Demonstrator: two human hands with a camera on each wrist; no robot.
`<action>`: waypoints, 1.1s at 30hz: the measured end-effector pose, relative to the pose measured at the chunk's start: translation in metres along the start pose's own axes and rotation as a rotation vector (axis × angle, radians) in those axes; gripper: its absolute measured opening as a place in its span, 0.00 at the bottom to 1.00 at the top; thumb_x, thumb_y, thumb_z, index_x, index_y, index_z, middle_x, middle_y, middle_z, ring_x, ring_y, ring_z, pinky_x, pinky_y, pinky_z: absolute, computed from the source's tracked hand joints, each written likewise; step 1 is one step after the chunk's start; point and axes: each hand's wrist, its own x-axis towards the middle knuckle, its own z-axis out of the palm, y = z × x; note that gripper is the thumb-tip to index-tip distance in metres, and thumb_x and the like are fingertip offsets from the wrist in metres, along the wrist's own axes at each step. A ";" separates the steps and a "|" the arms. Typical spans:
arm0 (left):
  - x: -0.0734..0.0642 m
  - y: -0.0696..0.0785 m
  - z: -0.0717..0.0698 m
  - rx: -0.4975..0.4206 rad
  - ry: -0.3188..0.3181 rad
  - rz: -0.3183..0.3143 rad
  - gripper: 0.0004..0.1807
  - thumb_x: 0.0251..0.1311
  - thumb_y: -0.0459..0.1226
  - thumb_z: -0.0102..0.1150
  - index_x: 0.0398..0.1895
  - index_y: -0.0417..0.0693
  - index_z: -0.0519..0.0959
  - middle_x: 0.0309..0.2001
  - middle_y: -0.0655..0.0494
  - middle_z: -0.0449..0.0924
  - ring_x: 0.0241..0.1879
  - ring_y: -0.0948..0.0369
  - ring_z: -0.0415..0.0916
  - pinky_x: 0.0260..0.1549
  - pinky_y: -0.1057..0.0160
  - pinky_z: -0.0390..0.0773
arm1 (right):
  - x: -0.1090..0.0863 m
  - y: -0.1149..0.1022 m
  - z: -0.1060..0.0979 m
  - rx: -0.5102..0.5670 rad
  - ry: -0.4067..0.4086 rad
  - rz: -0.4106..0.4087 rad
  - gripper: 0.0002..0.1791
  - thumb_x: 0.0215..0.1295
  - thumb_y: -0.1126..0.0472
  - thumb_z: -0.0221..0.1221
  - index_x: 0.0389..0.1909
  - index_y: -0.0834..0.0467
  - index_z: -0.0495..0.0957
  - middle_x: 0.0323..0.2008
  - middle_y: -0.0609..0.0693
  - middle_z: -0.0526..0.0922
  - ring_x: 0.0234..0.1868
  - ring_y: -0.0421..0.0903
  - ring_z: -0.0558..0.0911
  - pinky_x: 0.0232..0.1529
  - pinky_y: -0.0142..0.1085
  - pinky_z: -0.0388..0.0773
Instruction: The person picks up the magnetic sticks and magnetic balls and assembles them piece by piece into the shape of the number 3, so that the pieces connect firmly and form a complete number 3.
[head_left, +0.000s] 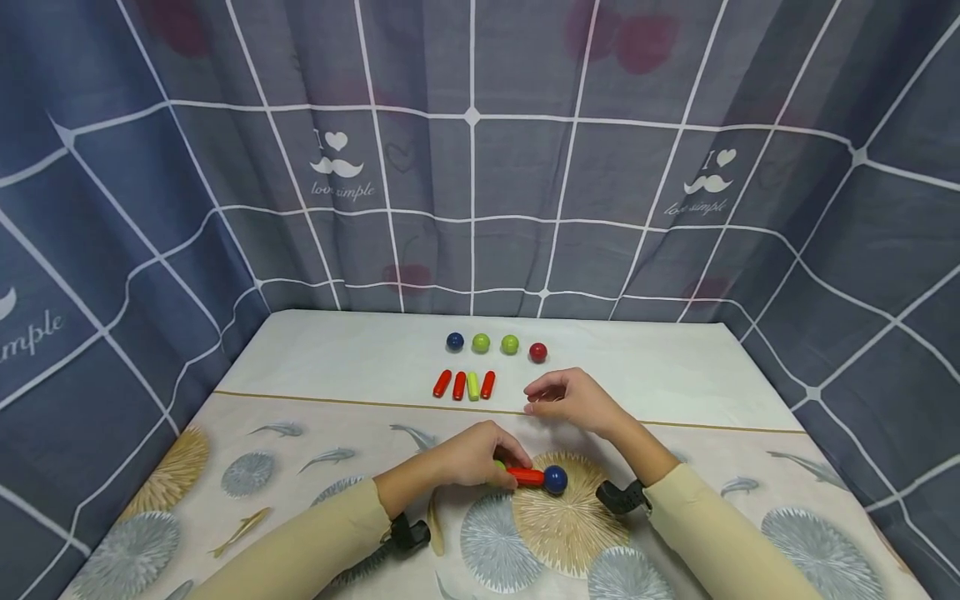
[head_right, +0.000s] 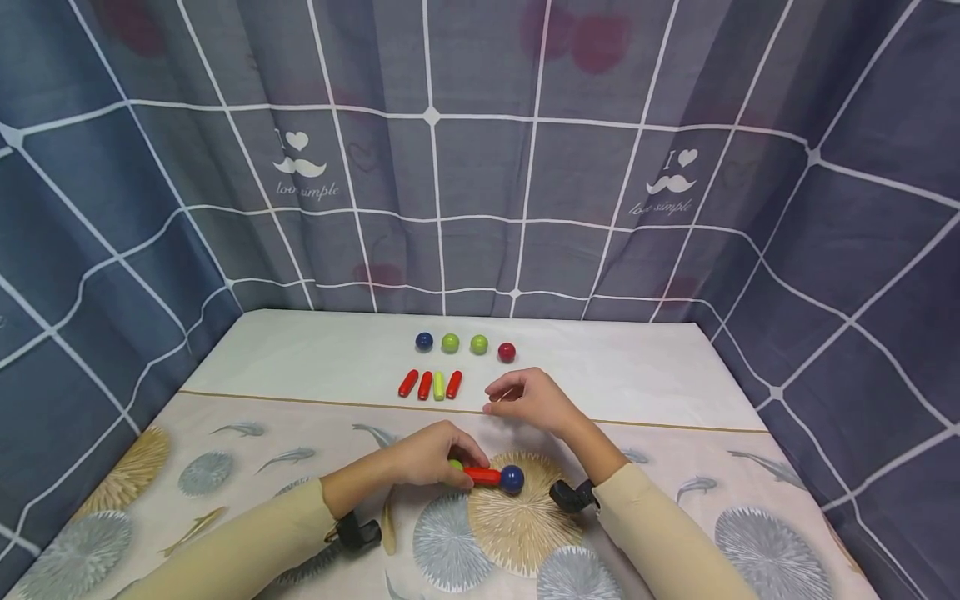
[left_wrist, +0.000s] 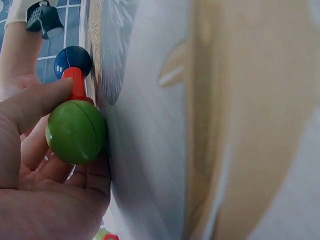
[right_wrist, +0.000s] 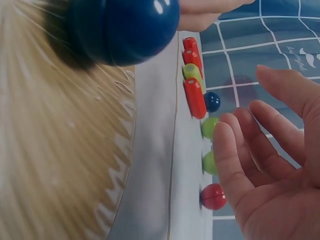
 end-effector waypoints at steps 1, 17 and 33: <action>0.000 0.000 0.000 -0.002 -0.001 0.004 0.12 0.52 0.29 0.76 0.41 0.47 0.90 0.34 0.59 0.89 0.31 0.70 0.75 0.37 0.73 0.76 | 0.003 0.000 0.001 -0.010 -0.002 0.000 0.19 0.60 0.56 0.73 0.49 0.62 0.87 0.42 0.52 0.90 0.38 0.44 0.84 0.40 0.31 0.82; 0.000 -0.003 -0.002 0.019 -0.029 0.026 0.13 0.54 0.31 0.75 0.44 0.48 0.90 0.40 0.59 0.91 0.37 0.70 0.78 0.43 0.72 0.76 | 0.048 -0.007 0.012 -0.098 -0.041 0.011 0.17 0.59 0.58 0.73 0.47 0.62 0.87 0.37 0.49 0.90 0.35 0.38 0.84 0.40 0.32 0.83; -0.001 -0.003 -0.002 0.006 -0.021 0.027 0.13 0.54 0.31 0.75 0.44 0.48 0.90 0.40 0.59 0.91 0.34 0.72 0.75 0.39 0.72 0.74 | 0.078 0.004 0.020 -0.011 -0.040 0.160 0.17 0.63 0.58 0.71 0.51 0.58 0.86 0.33 0.49 0.88 0.30 0.43 0.84 0.37 0.35 0.86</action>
